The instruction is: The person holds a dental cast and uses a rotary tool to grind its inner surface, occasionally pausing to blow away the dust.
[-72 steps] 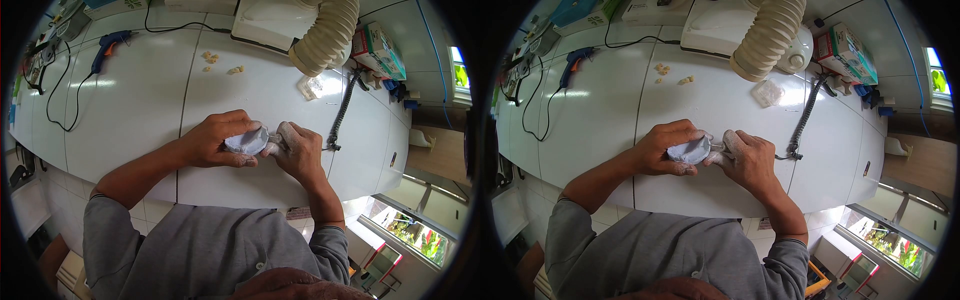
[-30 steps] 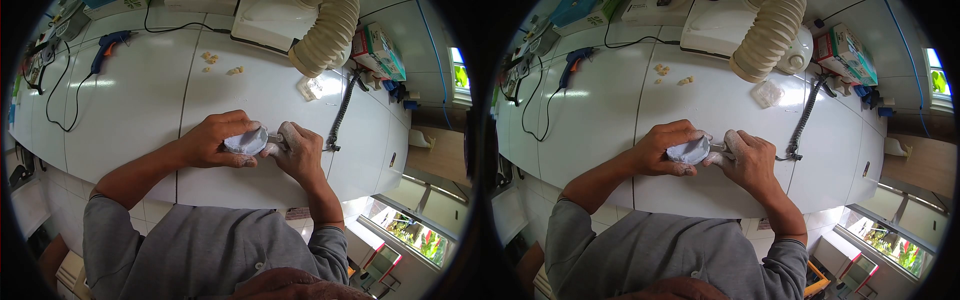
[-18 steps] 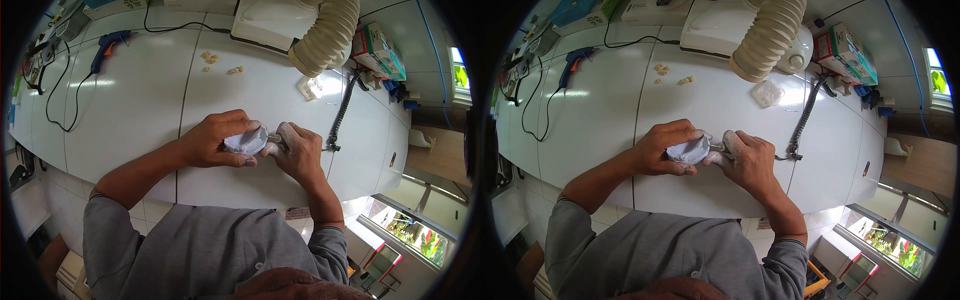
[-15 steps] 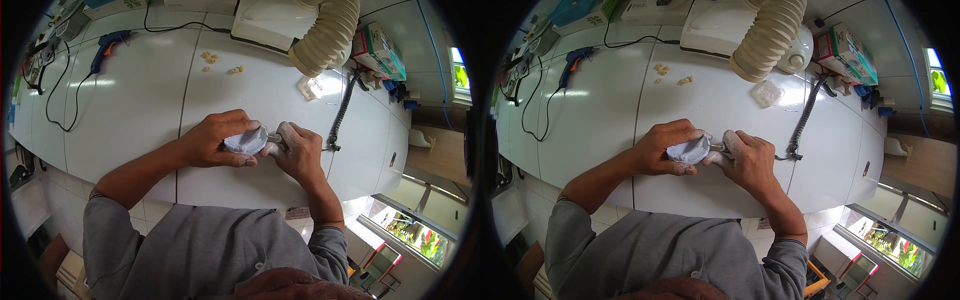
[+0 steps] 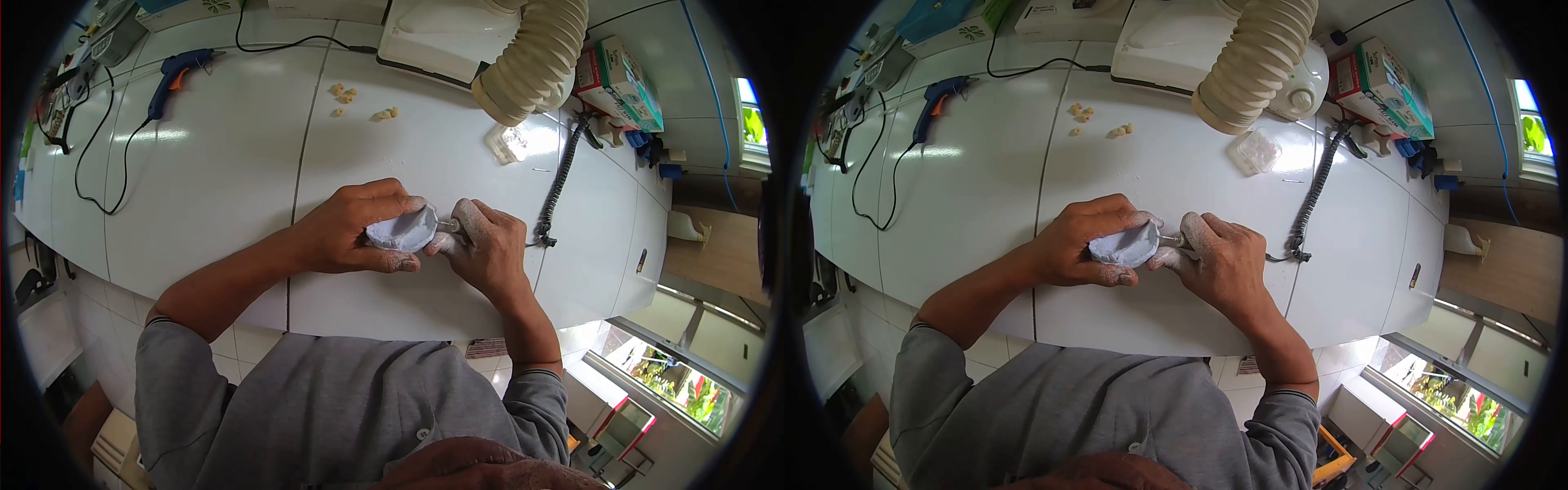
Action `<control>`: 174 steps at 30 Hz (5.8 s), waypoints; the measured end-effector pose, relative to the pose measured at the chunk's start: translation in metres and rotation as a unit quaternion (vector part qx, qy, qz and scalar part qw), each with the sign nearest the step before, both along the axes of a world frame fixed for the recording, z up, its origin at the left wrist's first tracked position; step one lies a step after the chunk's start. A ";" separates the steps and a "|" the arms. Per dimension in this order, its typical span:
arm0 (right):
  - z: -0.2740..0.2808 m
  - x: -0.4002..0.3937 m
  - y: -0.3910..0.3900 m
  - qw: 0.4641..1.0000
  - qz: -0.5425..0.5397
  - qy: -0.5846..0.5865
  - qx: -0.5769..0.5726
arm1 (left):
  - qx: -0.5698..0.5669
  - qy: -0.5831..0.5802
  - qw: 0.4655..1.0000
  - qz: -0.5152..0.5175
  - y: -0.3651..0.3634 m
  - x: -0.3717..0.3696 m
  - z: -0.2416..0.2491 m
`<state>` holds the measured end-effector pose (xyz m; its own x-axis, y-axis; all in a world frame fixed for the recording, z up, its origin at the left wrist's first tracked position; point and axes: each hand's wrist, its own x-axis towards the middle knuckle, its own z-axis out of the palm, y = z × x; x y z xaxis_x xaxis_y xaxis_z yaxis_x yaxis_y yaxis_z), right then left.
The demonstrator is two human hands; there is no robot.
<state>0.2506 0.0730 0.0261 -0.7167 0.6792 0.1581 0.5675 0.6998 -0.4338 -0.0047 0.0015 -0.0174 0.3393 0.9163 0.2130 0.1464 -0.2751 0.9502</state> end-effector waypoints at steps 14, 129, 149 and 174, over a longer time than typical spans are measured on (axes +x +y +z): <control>-0.002 0.000 0.000 1.000 0.004 0.004 0.003 | 0.000 0.003 1.000 -0.002 0.000 0.000 -0.003; -0.015 0.009 0.003 0.996 -0.004 -0.006 0.091 | 0.105 0.125 0.986 0.010 0.000 0.003 0.008; -0.016 0.008 0.003 0.996 0.001 0.010 0.085 | 0.105 0.113 0.988 0.009 0.000 0.004 0.010; -0.018 0.007 0.002 0.995 0.000 0.016 0.098 | 0.089 0.109 0.990 0.012 -0.002 0.005 0.014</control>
